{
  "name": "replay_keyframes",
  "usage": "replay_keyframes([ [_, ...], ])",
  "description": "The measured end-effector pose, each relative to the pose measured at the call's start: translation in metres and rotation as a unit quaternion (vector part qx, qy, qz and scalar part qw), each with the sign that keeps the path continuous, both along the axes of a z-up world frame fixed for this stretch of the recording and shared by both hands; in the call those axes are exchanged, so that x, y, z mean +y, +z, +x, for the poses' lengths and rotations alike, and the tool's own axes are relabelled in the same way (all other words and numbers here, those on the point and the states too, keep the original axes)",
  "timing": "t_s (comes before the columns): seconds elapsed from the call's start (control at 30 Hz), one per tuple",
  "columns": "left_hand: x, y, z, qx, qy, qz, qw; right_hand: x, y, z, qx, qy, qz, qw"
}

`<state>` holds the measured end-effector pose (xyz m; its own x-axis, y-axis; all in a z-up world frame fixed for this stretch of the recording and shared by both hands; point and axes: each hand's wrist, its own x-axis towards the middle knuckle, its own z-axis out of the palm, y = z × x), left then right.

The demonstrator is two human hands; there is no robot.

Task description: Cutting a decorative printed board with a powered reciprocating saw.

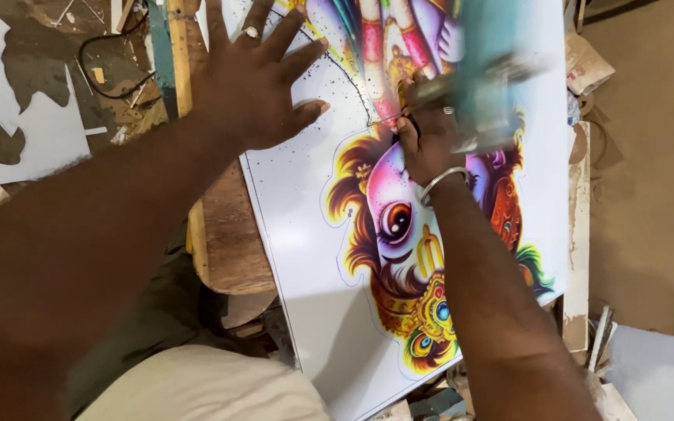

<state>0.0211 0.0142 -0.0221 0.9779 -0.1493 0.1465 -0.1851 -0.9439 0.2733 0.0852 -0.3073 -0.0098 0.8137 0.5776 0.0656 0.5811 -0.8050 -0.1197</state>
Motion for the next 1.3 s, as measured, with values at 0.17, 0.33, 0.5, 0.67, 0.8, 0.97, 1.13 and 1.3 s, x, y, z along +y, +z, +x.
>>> replay_keyframes([
  [0.17,0.001,0.000,0.002,0.002,-0.005,0.005,1.000,0.014,0.019,-0.010,-0.007,-0.018,-0.018,1.000],
  [0.33,0.001,-0.001,0.005,-0.003,-0.005,0.023,1.000,0.011,0.017,-0.010,-0.050,0.016,0.009,0.999],
  [0.5,0.018,0.003,0.023,0.039,-0.067,0.046,0.996,0.010,0.019,-0.003,-0.003,-0.003,0.017,1.000],
  [0.67,0.023,0.000,0.026,0.012,-0.111,0.078,0.991,-0.002,0.009,0.011,-0.003,0.057,0.038,0.998],
  [0.8,0.020,0.001,0.026,0.006,-0.099,0.044,0.994,-0.008,0.003,0.016,-0.001,0.071,0.033,0.997],
  [0.97,0.022,0.016,0.022,0.039,-0.093,0.030,0.994,-0.011,-0.001,0.019,0.019,0.067,0.072,0.995],
  [1.13,0.021,0.024,0.018,0.062,-0.089,0.005,0.994,-0.010,-0.006,0.017,0.108,0.050,0.145,0.982],
  [1.3,0.021,0.028,0.009,0.057,-0.078,-0.007,0.995,-0.005,-0.001,0.024,0.003,0.085,0.071,0.994],
])
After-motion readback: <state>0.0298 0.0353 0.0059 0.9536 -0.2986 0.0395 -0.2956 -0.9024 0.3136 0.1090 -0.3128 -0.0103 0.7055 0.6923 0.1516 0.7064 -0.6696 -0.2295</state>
